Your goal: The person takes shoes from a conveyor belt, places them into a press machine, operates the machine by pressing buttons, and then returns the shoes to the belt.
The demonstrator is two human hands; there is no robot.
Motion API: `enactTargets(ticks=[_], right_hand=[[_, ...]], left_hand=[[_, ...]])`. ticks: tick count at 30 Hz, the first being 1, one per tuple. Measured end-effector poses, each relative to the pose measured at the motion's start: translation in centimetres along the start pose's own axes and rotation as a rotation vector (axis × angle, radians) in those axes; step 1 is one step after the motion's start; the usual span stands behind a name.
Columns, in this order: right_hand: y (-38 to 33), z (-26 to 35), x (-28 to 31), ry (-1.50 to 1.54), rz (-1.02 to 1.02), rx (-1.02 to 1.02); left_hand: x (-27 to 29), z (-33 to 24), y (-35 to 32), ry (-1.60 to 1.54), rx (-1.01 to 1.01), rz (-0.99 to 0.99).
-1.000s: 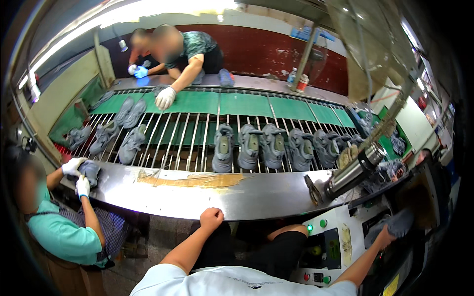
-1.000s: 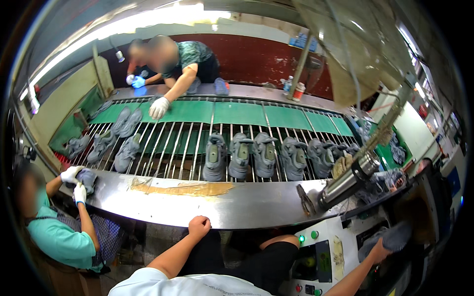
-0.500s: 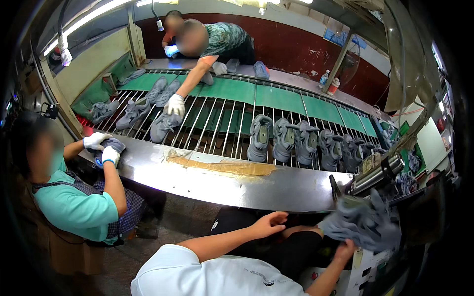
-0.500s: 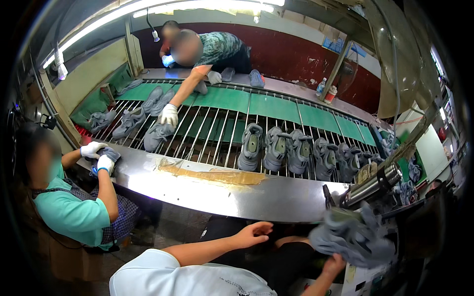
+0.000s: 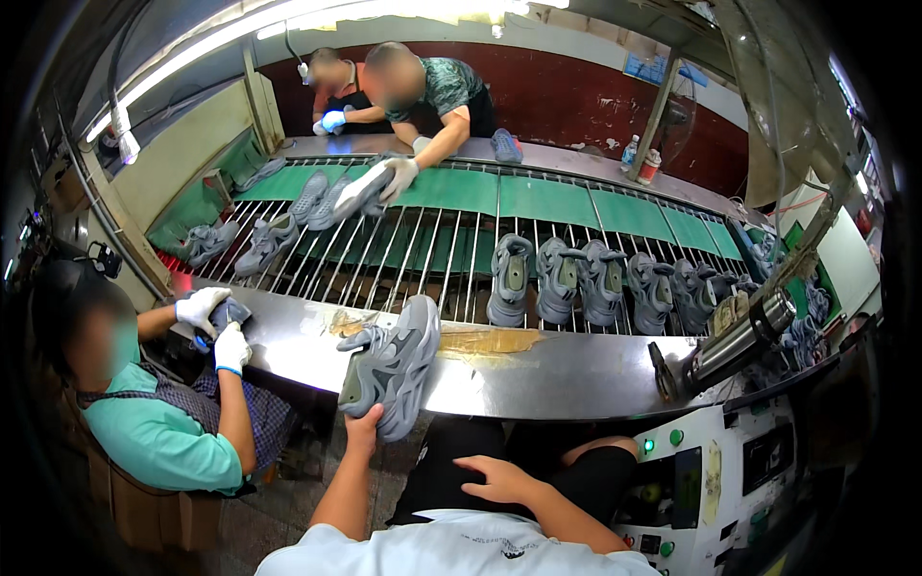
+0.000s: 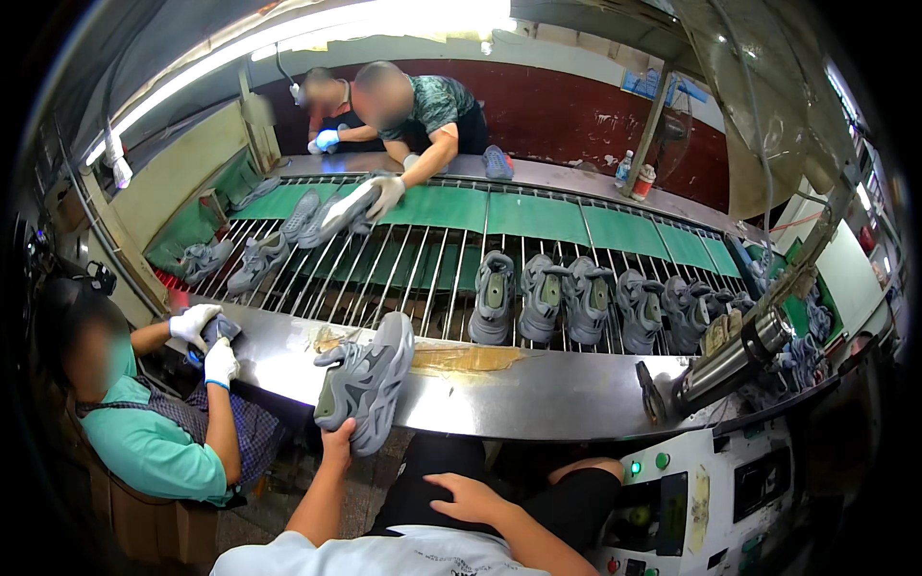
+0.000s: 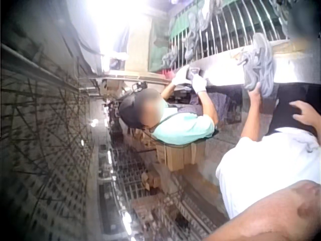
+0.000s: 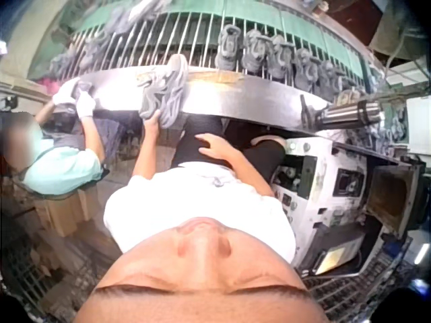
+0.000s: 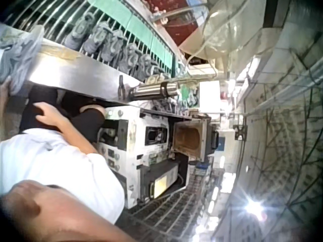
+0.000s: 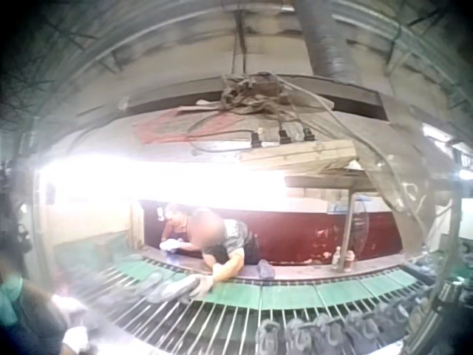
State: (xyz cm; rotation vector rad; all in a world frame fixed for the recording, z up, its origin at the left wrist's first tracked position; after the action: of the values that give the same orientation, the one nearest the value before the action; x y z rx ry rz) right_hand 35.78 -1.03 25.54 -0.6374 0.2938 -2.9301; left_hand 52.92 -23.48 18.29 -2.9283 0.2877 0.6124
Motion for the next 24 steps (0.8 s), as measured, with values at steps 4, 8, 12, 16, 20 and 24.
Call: enactTargets(ticks=[4, 8, 12, 16, 20, 24], right_hand=[[-5.1, -9.1, 6.6, -0.120, -0.482, -0.239], [-16.0, -16.3, 13.3, -0.221, -1.060, -0.503], [-22.8, -22.3, 12.5, -0.253, -1.323, -0.708], [-22.4, -24.0, 12.5, -0.508, -1.368, -0.670], [-20.6, -22.6, 14.1, -0.527, -1.360, -0.668], [-20.8, -22.2, 14.2, -0.518, -1.357, -0.726]], left_hand=[[-2.5, 0.8, 1.1, 0.523, -0.132, 0.034], [-10.4, 0.5, 1.9, 0.926, -0.452, 0.104], [-13.8, 3.0, 6.1, 0.861, -0.422, 0.099], [-17.7, 4.8, 10.7, 0.885, -0.361, 0.042], [-21.4, 6.1, 15.3, 1.036, -0.294, -0.107], [-24.8, 9.0, 18.8, 1.047, -0.324, -0.182]])
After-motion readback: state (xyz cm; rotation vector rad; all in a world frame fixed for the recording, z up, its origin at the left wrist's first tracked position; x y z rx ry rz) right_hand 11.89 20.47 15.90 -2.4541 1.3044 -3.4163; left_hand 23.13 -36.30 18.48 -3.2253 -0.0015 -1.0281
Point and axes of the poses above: each hand's wrist, its own y-axis towards the middle knuckle, its own x-axis out of the back of the hand, z = x × y, the point moved 8 cm from there along y, towards the middle knuckle, and after that the axes turned 4 degrees about y, right-handed, at the moved point
